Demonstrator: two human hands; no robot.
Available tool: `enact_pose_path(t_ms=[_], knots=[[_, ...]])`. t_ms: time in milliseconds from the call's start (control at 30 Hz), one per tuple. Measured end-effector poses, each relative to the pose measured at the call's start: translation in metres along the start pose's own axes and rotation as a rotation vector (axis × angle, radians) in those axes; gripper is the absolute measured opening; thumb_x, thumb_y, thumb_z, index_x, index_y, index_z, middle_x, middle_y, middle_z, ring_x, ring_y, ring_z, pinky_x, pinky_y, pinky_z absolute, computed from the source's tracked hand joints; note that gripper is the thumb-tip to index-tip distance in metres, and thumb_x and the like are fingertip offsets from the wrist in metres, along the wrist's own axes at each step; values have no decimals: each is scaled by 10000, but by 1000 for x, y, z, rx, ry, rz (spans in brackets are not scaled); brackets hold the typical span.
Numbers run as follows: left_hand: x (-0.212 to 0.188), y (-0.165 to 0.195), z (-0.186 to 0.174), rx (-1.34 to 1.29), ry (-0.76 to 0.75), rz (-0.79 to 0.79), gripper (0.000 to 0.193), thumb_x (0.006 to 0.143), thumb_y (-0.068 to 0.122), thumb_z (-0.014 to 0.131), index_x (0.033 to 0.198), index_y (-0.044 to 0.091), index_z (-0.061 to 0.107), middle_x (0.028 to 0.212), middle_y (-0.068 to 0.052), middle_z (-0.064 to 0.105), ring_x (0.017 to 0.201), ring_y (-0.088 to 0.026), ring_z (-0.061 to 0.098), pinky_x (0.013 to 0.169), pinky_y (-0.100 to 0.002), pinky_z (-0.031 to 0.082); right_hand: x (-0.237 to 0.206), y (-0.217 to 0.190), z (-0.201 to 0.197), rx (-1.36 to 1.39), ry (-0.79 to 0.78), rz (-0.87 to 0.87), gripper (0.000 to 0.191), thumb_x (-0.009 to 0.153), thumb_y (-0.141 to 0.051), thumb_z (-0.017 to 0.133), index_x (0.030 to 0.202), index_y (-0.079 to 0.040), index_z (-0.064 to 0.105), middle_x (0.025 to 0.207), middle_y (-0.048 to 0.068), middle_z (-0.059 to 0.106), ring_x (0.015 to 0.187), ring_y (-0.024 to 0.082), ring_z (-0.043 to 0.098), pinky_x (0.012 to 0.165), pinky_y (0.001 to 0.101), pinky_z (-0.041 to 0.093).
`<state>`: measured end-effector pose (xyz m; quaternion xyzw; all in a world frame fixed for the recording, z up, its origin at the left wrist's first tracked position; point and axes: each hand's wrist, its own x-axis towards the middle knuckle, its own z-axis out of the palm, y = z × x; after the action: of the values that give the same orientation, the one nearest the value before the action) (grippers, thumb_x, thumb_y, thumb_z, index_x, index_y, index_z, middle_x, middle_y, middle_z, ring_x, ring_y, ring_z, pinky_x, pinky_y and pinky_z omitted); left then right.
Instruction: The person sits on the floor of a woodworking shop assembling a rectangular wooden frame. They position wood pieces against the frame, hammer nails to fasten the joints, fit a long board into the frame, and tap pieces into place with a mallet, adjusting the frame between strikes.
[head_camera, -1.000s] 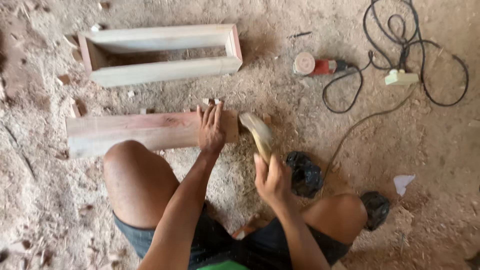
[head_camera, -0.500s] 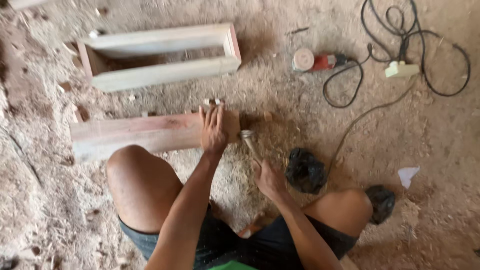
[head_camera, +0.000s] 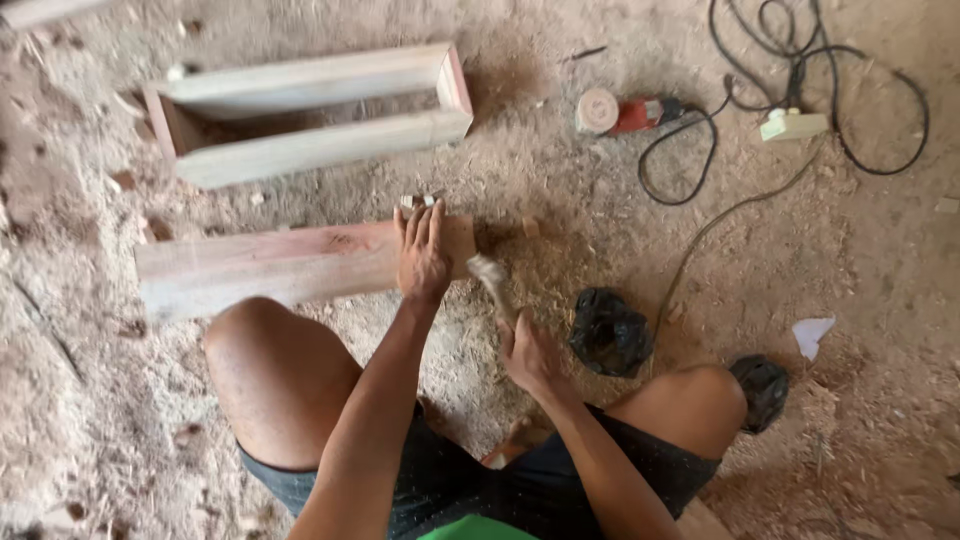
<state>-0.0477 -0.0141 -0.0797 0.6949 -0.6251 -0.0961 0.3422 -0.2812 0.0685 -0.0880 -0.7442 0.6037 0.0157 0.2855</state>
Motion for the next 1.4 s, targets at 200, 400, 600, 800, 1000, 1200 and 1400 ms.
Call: enact_pose_path(t_ms=[200, 400, 600, 800, 1000, 1200, 1400], knots=[[17, 0, -33, -88, -414, 48, 832, 775, 287, 784, 1469, 64, 384, 1537, -167, 415, 1485, -338, 303, 1237, -666, 63, -12, 2, -17, 216, -44, 37, 352, 1044, -391, 492, 1035, -58, 609, 568, 0, 535, 354, 110, 425, 306, 354, 371], [15, -34, -84, 468, -793, 418, 1221, 645, 262, 916, 1654, 272, 229, 1709, -146, 53, 1549, -397, 60, 1210, -723, 114, -25, 31, -49, 73, -393, 410, 486, 1057, -495, 454, 1110, -36, 604, 595, 47, 531, 415, 188, 445, 408, 392, 404], [-1, -81, -92, 706, -298, 263, 986, 913, 255, 806, 1733, 272, 259, 1708, -266, 210, 1496, -543, 222, 1102, -869, 205, -35, 34, -42, -25, -411, 440, 563, 1037, -551, 464, 1074, -32, 680, 670, 78, 603, 516, 229, 556, 505, 429, 454], [18, -73, -101, 847, -420, 109, 994, 828, 332, 770, 1642, 263, 203, 1612, -253, 287, 1380, -600, 331, 972, -889, 226, -52, 38, -39, -41, -397, 430, 571, 1013, -562, 483, 1102, -41, 697, 732, 109, 669, 602, 279, 647, 574, 462, 499], [37, -52, -112, 624, -775, -331, 952, 790, 270, 841, 1575, 267, 301, 1472, -254, 471, 1300, -552, 495, 1015, -839, 333, -62, 46, -34, 6, -316, 431, 586, 996, -572, 503, 1132, -38, 700, 763, 140, 685, 664, 302, 662, 623, 462, 513], [35, -65, -110, 546, -795, -383, 955, 802, 253, 825, 1584, 272, 278, 1347, -266, 526, 1219, -576, 524, 996, -836, 345, -66, 46, -31, 60, -425, 454, 568, 1048, -541, 479, 1133, -21, 691, 640, 56, 576, 476, 186, 481, 472, 390, 411], [37, -57, -118, 428, -805, -406, 761, 865, 145, 712, 1553, 286, 418, 1227, -185, 647, 1197, -517, 591, 1033, -846, 338, -62, 33, -33, 57, -474, 491, 486, 1049, -516, 461, 1116, -76, 654, 566, -1, 514, 396, 127, 375, 408, 344, 344]])
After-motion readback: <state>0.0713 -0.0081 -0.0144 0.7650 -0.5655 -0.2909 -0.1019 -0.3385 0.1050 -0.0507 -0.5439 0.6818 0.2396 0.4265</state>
